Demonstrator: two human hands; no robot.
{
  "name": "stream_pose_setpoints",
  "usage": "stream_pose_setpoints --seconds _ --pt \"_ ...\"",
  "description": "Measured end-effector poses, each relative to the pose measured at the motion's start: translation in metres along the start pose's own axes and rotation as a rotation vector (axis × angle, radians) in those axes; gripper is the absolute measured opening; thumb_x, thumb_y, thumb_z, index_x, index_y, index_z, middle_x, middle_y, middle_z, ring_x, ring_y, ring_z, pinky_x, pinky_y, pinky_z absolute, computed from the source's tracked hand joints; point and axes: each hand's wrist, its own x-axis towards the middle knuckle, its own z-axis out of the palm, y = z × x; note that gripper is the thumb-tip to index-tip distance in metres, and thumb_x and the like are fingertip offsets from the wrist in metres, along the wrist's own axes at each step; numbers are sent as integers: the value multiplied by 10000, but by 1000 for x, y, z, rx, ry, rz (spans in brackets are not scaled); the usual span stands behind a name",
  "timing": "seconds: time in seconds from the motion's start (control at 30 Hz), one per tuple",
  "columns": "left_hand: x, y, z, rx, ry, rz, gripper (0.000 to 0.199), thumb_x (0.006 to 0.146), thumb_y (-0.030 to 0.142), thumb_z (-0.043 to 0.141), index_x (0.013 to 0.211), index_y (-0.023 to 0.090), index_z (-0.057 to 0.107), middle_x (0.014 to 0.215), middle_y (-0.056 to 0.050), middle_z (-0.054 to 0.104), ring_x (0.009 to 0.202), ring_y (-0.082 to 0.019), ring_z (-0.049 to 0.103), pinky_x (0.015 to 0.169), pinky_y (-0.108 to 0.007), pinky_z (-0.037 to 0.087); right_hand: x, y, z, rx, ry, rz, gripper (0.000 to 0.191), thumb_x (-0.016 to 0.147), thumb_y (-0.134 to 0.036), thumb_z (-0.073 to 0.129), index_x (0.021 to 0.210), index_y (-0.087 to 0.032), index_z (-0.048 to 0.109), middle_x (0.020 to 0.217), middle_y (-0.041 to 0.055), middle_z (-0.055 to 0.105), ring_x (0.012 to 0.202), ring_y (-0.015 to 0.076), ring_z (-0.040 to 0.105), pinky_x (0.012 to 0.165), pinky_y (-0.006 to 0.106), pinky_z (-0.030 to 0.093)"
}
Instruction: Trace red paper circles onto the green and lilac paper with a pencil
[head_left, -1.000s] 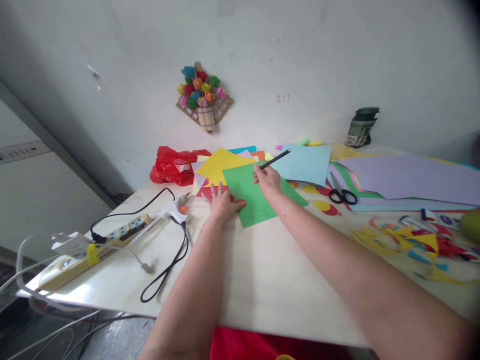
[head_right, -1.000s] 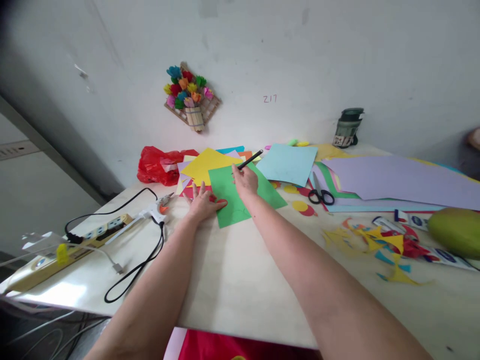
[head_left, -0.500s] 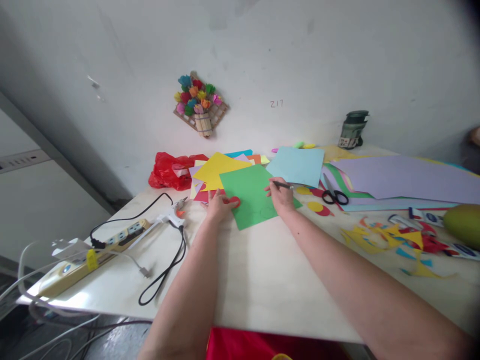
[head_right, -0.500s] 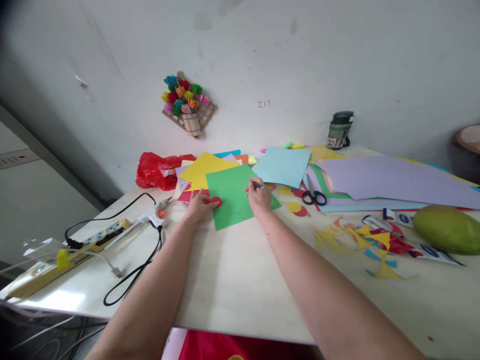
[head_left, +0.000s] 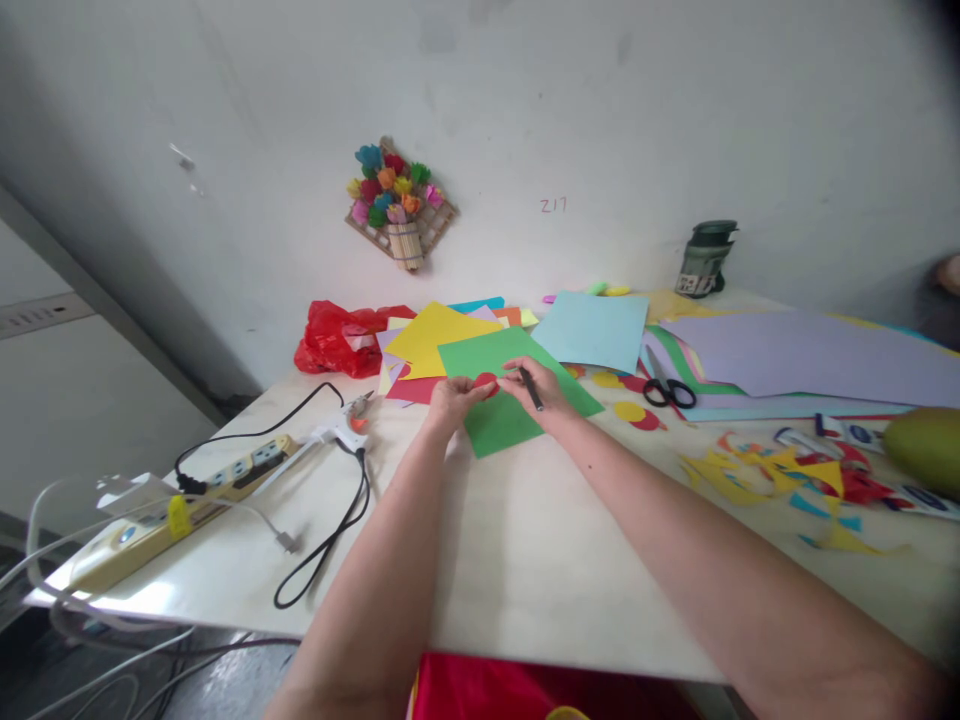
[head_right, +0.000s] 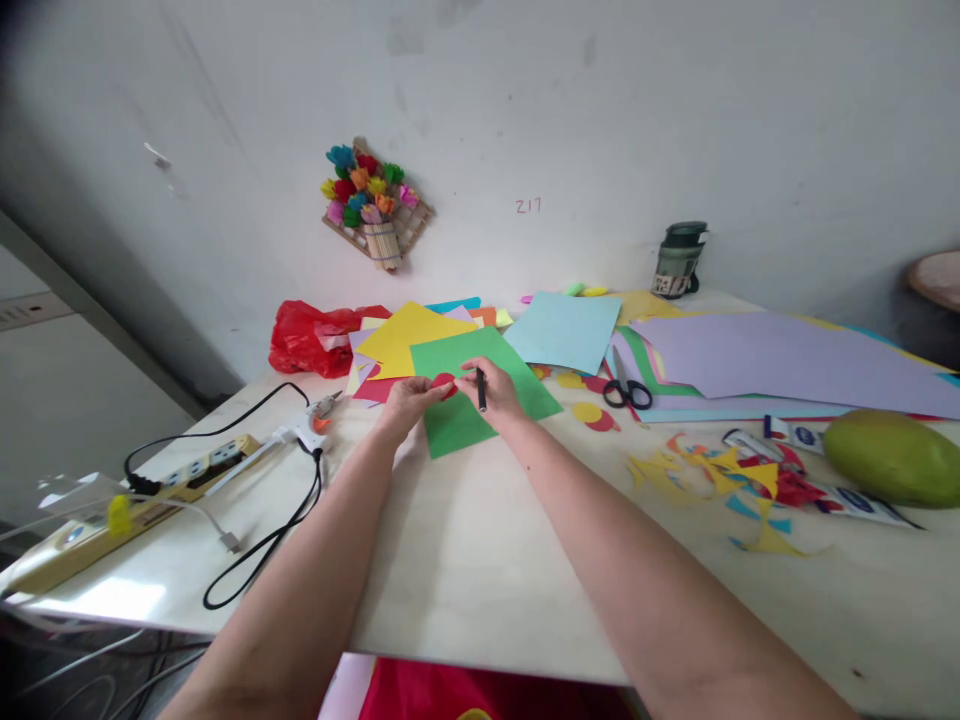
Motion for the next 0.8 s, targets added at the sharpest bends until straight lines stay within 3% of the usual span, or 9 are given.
stream_pose_setpoints --seconds 0.37,0.53,0.67,0.73,0.8 --pt "-2 -1 5 -58 -50 -43 428 486 493 695 461 159 429 416 86 338 393 -32 266 398 -192 160 -3 -12 0 159 -37 80 190 600 -243 538 784 -201 513 600 -47 552 578 108 550 615 251 437" --pt "-2 -4 1 -18 -64 -24 359 571 484 642 514 161 497 435 66 410 404 -51 349 407 -191 230 0 -7 0 44 6 104 153 611 -223 526 763 -207 520 580 -48 537 555 107 537 578 236 432" --pt "4 -12 -10 250 137 34 244 701 408 524 759 186 606 740 -16 619 703 -150 556 629 -244 397 1 1 -3 -234 7 67 135 622 -196 524 753 -216 547 605 -32 570 591 118 538 602 244 423" --pt "6 -14 -15 497 164 28 236 705 368 523 854 208 612 864 -40 634 891 -203 542 776 -309 384 1 3 -4 -324 -19 41 141 625 -186 523 759 -216 558 614 -30 578 606 118 538 607 240 416" --pt "6 -15 -18 711 151 45 269 692 357 547 926 235 601 1005 -44 612 1107 -245 414 921 -379 277 0 3 -2 -369 -53 15 148 630 -182 516 766 -211 567 614 -28 576 603 114 536 594 229 407"
